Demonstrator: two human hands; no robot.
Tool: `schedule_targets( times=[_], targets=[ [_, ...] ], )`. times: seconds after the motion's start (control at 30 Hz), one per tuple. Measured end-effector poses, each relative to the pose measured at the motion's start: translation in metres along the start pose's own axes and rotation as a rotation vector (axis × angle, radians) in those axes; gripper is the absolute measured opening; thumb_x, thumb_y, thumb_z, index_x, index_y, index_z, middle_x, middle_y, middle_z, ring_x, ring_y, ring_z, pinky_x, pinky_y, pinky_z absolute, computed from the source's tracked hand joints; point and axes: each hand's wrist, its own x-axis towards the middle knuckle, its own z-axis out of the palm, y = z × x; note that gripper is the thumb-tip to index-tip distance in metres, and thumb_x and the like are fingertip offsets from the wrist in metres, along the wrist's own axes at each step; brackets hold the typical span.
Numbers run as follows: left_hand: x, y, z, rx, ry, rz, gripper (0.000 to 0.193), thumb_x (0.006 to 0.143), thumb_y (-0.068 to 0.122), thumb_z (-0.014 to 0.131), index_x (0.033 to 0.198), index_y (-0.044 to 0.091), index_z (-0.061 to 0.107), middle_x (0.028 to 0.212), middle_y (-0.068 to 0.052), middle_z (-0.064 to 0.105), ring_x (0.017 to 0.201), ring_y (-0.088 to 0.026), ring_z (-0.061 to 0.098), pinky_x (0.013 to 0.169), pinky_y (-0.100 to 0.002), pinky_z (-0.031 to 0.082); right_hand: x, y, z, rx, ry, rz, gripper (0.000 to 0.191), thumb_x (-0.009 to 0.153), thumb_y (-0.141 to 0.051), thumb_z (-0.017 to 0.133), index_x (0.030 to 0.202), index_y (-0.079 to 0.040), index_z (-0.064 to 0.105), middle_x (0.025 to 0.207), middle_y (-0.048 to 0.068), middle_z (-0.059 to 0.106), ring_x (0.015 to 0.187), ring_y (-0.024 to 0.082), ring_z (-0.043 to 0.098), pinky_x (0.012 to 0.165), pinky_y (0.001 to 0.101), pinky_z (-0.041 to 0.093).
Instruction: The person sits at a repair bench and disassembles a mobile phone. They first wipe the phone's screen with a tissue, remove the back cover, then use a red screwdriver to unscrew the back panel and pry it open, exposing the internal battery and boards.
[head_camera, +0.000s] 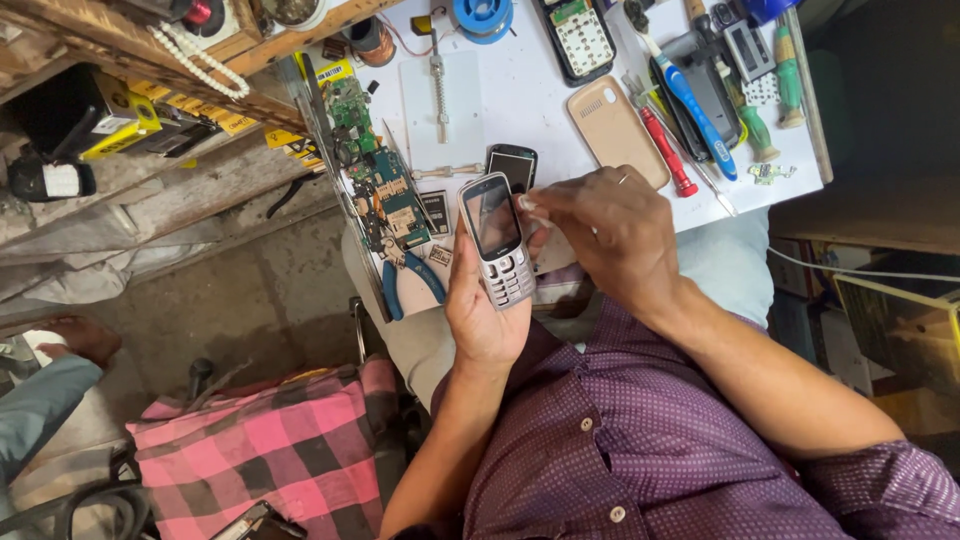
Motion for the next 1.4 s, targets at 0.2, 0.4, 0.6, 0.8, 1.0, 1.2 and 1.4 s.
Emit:
schedule_targets(
  times=[0.2, 0.4, 0.6, 0.8, 1.0, 1.2, 1.4],
  targets=[
    [-0.002, -0.004, -0.003, -0.009, 0.055, -0.038, 0.051, 0.116, 0.033, 0.042, 0.156, 0.001, 0.041, 0.149, -0.018, 0.055, 0.14, -0.028, 0.052, 0.122, -0.043, 0.039, -0.002, -0.011, 0.013, -0.001, -0.027, -0.231, 0.035, 0.077, 0.005, 0.074, 0.108, -0.01, 0.076, 0.103, 0.001, 0.07, 0.094, 0.022, 0.062, 0.081, 0.0359, 0.055],
    [-0.003, -0.009, -0.007, 0.024, 0.015, -0.016, 0.049, 0.115, 0.029, 0.042, 0.157, 0.004, 0.042, 0.151, -0.013, 0.055, 0.142, -0.025, 0.052, 0.123, -0.041, 0.039, 0.008, -0.002, 0.006, -0.051, -0.014, -0.093, 0.035, 0.074, 0.0, 0.077, 0.108, -0.008, 0.076, 0.098, 0.003, 0.068, 0.088, 0.027, 0.059, 0.076, 0.0396, 0.051],
    [-0.006, -0.011, -0.01, -0.054, 0.016, -0.077, 0.045, 0.118, 0.026, 0.044, 0.159, 0.007, 0.044, 0.152, -0.012, 0.057, 0.136, -0.028, 0.055, 0.116, -0.046, 0.041, 0.011, -0.003, 0.005, -0.061, 0.037, -0.135, 0.032, 0.08, 0.005, 0.074, 0.106, -0.013, 0.075, 0.104, -0.001, 0.072, 0.091, 0.023, 0.064, 0.078, 0.0393, 0.051],
    [-0.006, -0.016, -0.009, -0.078, 0.069, -0.1, 0.042, 0.117, 0.026, 0.045, 0.154, 0.008, 0.048, 0.151, -0.008, 0.057, 0.14, -0.025, 0.053, 0.122, -0.044, 0.039, 0.007, 0.006, 0.009, -0.048, 0.014, -0.224, 0.028, 0.079, -0.003, 0.077, 0.104, -0.014, 0.074, 0.101, 0.0, 0.071, 0.088, 0.026, 0.063, 0.075, 0.04, 0.05],
    [-0.006, -0.015, -0.01, -0.07, 0.094, -0.116, 0.043, 0.114, 0.028, 0.044, 0.152, 0.007, 0.048, 0.15, -0.008, 0.057, 0.142, -0.024, 0.052, 0.124, -0.043, 0.037, 0.01, 0.004, 0.011, -0.1, -0.004, -0.301, 0.031, 0.075, -0.001, 0.075, 0.101, -0.019, 0.075, 0.098, -0.001, 0.073, 0.082, 0.025, 0.062, 0.069, 0.0393, 0.049],
    [-0.005, -0.007, -0.012, -0.048, 0.104, -0.079, 0.048, 0.116, 0.029, 0.042, 0.157, 0.004, 0.044, 0.149, -0.015, 0.056, 0.139, -0.027, 0.052, 0.123, -0.045, 0.036, 0.002, 0.002, 0.01, -0.038, -0.004, -0.352, 0.03, 0.08, -0.002, 0.077, 0.106, -0.015, 0.072, 0.104, 0.001, 0.072, 0.085, 0.02, 0.063, 0.072, 0.0354, 0.052],
    [0.005, 0.007, -0.012, 0.031, 0.084, -0.006, 0.045, 0.114, 0.031, 0.039, 0.155, 0.012, 0.042, 0.147, -0.02, 0.056, 0.135, -0.032, 0.057, 0.121, -0.051, 0.044, 0.03, 0.062, -0.045, -0.347, 0.171, -0.133, 0.019, 0.096, 0.002, 0.082, 0.106, -0.01, 0.071, 0.104, 0.005, 0.07, 0.095, 0.029, 0.065, 0.083, 0.039, 0.05]
  ],
)
